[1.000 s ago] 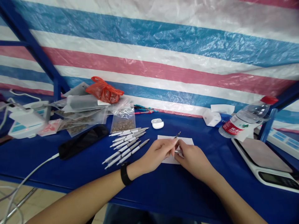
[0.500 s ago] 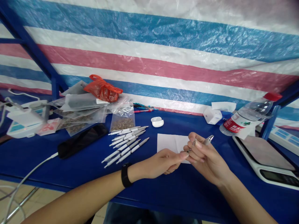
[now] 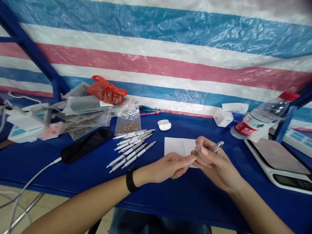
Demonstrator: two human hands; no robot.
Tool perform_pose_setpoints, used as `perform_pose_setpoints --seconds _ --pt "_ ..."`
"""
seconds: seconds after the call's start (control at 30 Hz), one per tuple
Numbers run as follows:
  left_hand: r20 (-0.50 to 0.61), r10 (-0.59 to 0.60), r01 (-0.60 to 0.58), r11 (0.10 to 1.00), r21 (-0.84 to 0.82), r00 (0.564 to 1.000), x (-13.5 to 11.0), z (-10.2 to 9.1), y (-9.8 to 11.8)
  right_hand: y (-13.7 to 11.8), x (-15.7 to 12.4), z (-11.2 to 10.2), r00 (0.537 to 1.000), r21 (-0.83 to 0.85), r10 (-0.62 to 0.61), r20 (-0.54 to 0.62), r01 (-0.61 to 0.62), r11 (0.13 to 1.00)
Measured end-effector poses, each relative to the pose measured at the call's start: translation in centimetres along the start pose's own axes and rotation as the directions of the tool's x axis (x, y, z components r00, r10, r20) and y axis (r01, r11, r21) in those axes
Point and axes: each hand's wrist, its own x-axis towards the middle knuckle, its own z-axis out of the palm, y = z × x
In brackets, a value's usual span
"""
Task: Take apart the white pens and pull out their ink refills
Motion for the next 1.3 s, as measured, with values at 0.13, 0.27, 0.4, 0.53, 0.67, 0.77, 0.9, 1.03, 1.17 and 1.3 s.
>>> perform_pose_setpoints --seconds 0.13,0.27,0.4,0.53,0.67,0.77,0.9,1.03,1.17,1.3 --pt "-0.006 -0.001 0.001 1.0 0.008 1.0 0.0 -0.07 0.19 -0.02 0.14 0.22 0.999 -0.049 -0.026 -0.039 0.024 0.999" --pt "-0.016 0.003 -0.003 1.0 0.019 1.0 0.02 -0.06 0.34 -0.08 0.31 0.34 0.995 -0.07 -0.054 -0.081 0.048 0.996" --pt "-0.019 0.003 -0.003 1.0 0.007 1.0 0.01 -0.05 0.38 -0.07 0.31 0.29 0.996 -0.068 -0.047 -0.069 0.043 0.997" --pt "-0.033 -0.02 0.02 1.0 0.006 0.999 0.03 -0.04 0.34 0.03 0.19 0.15 0.997 -0.095 -0.025 -0.075 0.018 0.995" --pt "-0.033 -0.015 0.015 1.0 0.009 0.999 0.11 -0.02 0.2 0.01 0.13 0.1 0.997 -0.1 -0.022 -0.072 0.015 0.995" --pt "-0.027 -0.005 0.006 1.0 0.003 1.0 0.2 -0.02 0.13 -0.04 0.13 0.15 0.997 -0.079 -0.032 -0.069 0.026 0.997" --pt "-0.037 -0.018 0.019 1.0 0.009 0.999 0.25 -0.08 0.08 -0.02 0.12 0.14 0.996 -0.078 -0.046 -0.076 0.04 0.996" --pt "-0.038 -0.029 0.029 1.0 -0.002 0.999 0.17 -0.19 0.07 -0.01 0.11 0.11 0.996 -0.09 -0.056 -0.067 0.05 0.995" --pt "-0.045 -0.019 0.019 1.0 0.0 0.999 0.08 -0.23 0.13 -0.07 0.14 0.13 0.997 -0.095 -0.042 -0.066 0.036 0.995" --pt "-0.045 -0.031 0.031 1.0 -0.004 0.999 0.08 -0.22 0.15 -0.02 0.13 0.03 0.997 -0.079 -0.042 -0.058 0.037 0.996"
